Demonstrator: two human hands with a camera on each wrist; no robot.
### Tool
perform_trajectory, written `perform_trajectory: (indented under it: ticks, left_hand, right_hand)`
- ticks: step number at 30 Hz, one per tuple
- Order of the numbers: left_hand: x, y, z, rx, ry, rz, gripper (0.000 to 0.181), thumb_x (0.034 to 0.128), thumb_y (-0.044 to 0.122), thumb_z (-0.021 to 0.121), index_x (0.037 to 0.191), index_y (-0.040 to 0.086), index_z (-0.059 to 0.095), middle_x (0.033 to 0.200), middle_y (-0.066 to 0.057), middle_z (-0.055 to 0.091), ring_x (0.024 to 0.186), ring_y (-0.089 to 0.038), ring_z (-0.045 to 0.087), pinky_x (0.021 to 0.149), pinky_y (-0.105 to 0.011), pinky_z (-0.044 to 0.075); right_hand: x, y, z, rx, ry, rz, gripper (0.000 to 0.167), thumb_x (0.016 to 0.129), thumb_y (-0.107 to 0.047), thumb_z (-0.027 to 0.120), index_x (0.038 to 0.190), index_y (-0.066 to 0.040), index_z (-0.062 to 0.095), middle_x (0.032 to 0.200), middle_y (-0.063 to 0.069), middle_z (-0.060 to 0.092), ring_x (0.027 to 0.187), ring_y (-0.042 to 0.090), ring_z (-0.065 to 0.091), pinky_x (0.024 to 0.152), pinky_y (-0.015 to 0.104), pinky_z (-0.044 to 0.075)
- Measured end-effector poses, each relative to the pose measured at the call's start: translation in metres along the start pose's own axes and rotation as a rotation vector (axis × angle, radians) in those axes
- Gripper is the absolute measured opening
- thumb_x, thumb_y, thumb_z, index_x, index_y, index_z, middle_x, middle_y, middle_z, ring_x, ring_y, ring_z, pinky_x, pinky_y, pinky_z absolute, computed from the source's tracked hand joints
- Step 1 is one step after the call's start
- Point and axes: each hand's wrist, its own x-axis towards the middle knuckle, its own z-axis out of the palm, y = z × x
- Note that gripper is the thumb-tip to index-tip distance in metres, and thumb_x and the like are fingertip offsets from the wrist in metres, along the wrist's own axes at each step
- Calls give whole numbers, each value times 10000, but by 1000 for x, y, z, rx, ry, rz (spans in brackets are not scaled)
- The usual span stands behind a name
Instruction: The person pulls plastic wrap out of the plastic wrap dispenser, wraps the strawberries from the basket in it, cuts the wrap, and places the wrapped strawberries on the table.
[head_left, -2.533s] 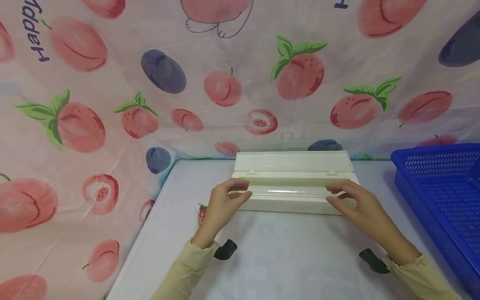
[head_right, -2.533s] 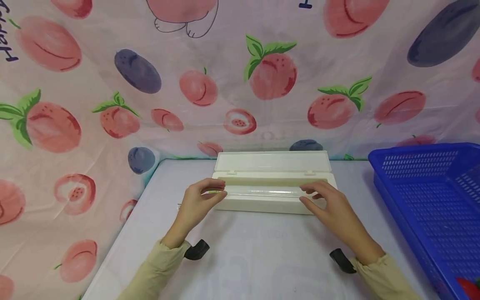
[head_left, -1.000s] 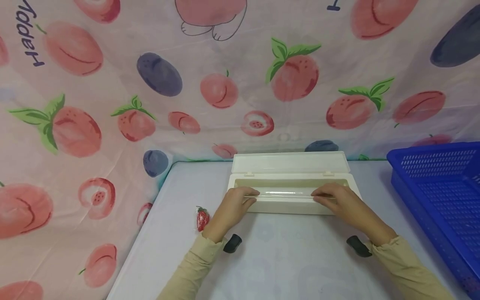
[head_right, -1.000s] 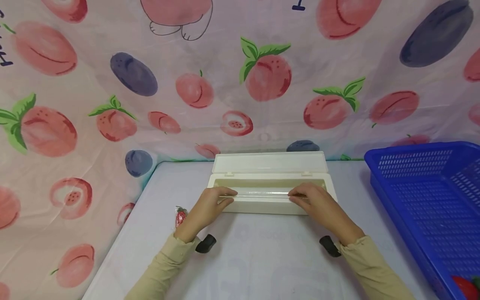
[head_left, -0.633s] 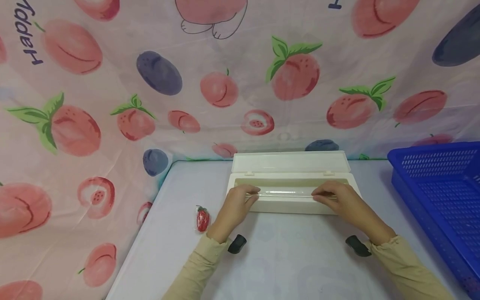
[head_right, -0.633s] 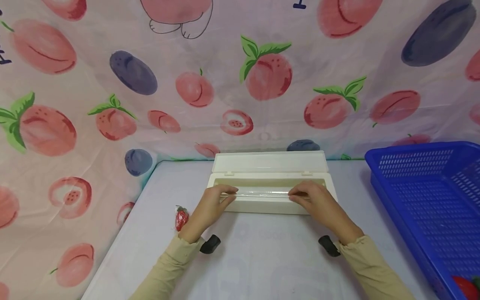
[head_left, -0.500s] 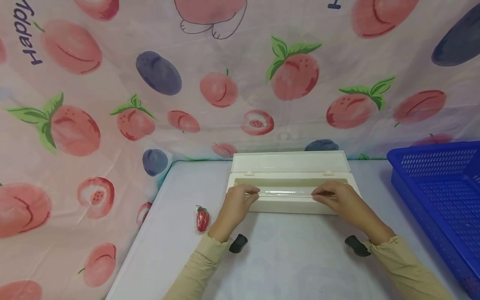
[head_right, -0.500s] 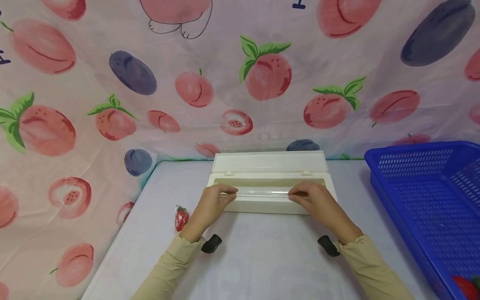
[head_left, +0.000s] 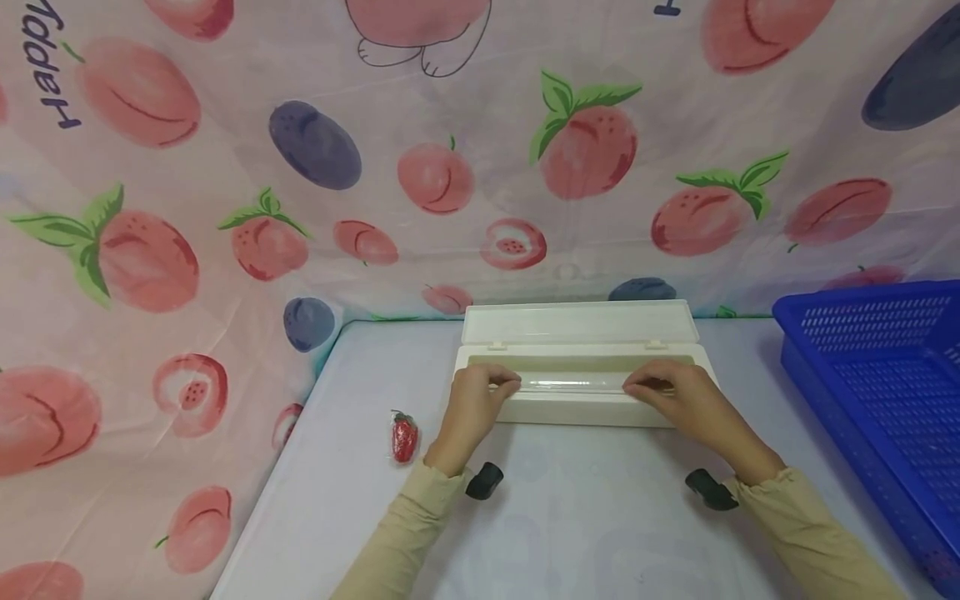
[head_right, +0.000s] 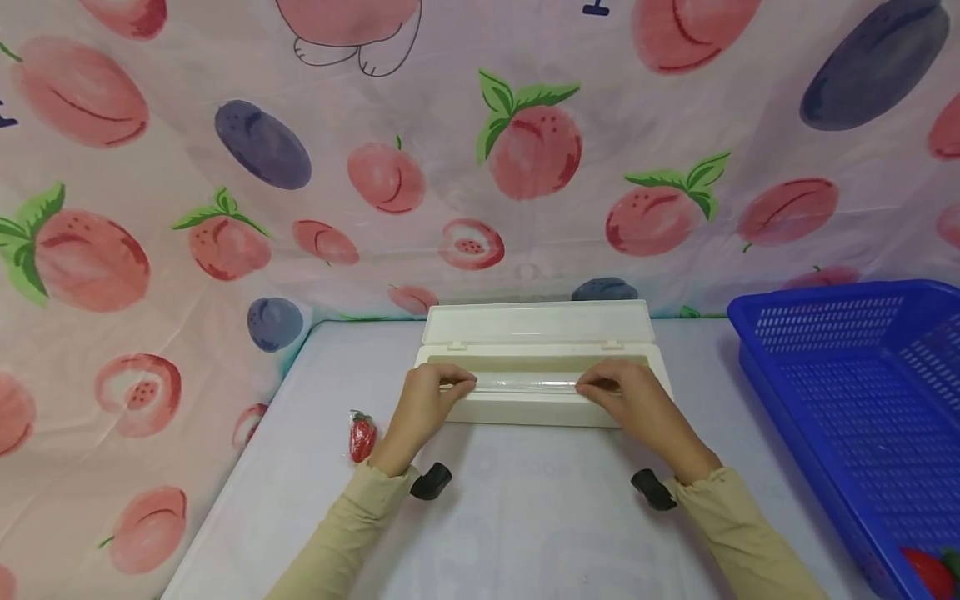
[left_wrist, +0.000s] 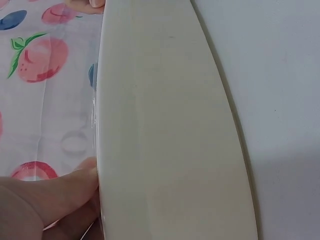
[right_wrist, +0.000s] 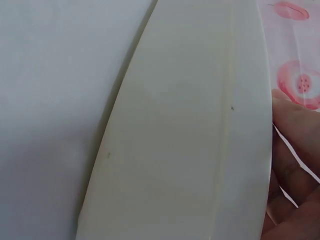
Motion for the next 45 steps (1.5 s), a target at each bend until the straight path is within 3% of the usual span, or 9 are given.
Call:
perform_trajectory:
  ticks: [7, 14, 25, 33, 38, 45]
  left_hand:
    - [3, 0, 4, 8, 24, 8, 90, 915, 148, 712, 917, 74, 764, 893, -36, 755, 887, -159, 695, 762, -309, 555]
    - [7, -2, 6, 10, 47, 105, 92, 943, 130, 667, 959, 48, 708, 920, -63, 721, 847, -171, 674, 756, -299, 559]
    - [13, -9, -3, -48, -164, 143, 206, 911, 90, 707, 1100, 11, 686, 977, -80, 661, 922, -199, 644, 845, -284, 556]
    - [20, -13, -4, 110, -115, 216, 162, 916, 30, 685, 1075, 20, 715, 951, -77, 653, 908, -200, 644, 814, -284, 557]
    - [22, -16, -5, 224, -129, 222, 162, 917, 34, 686, 1073, 52, 721, 980, -54, 661, 936, -186, 660, 821, -278, 559]
    - [23, -19, -12, 260, -128, 224, 154, 917, 35, 681, 1063, 49, 728, 993, -62, 670, 935, -208, 659, 825, -325, 562]
  right_hand:
    - [5, 0, 0, -34, 11, 6, 37, 905, -59, 708, 927, -62, 737, 882, 15, 712, 810, 148, 656, 728, 291, 580]
    - [8, -1, -1, -51, 64, -33, 35, 931, -71, 679, 921, -52, 707, 862, 14, 681, 765, 111, 609, 663, 241, 527]
    - [11, 2, -2, -32, -2, 2, 59, 984, -81, 605, 982, -57, 658, 877, 39, 637, 758, 109, 547, 653, 243, 485]
    - [14, 0, -2, 5, -40, 5, 68, 994, -73, 584, 984, -36, 640, 866, 52, 618, 746, 113, 508, 636, 230, 460]
    - [15, -1, 0, -5, -42, 7, 57, 982, -72, 605, 985, -37, 649, 854, 39, 624, 725, 99, 504, 617, 228, 453]
    - [14, -4, 2, 13, -43, 28, 88, 894, -88, 731, 940, -44, 671, 801, 4, 582, 723, 112, 492, 630, 214, 448]
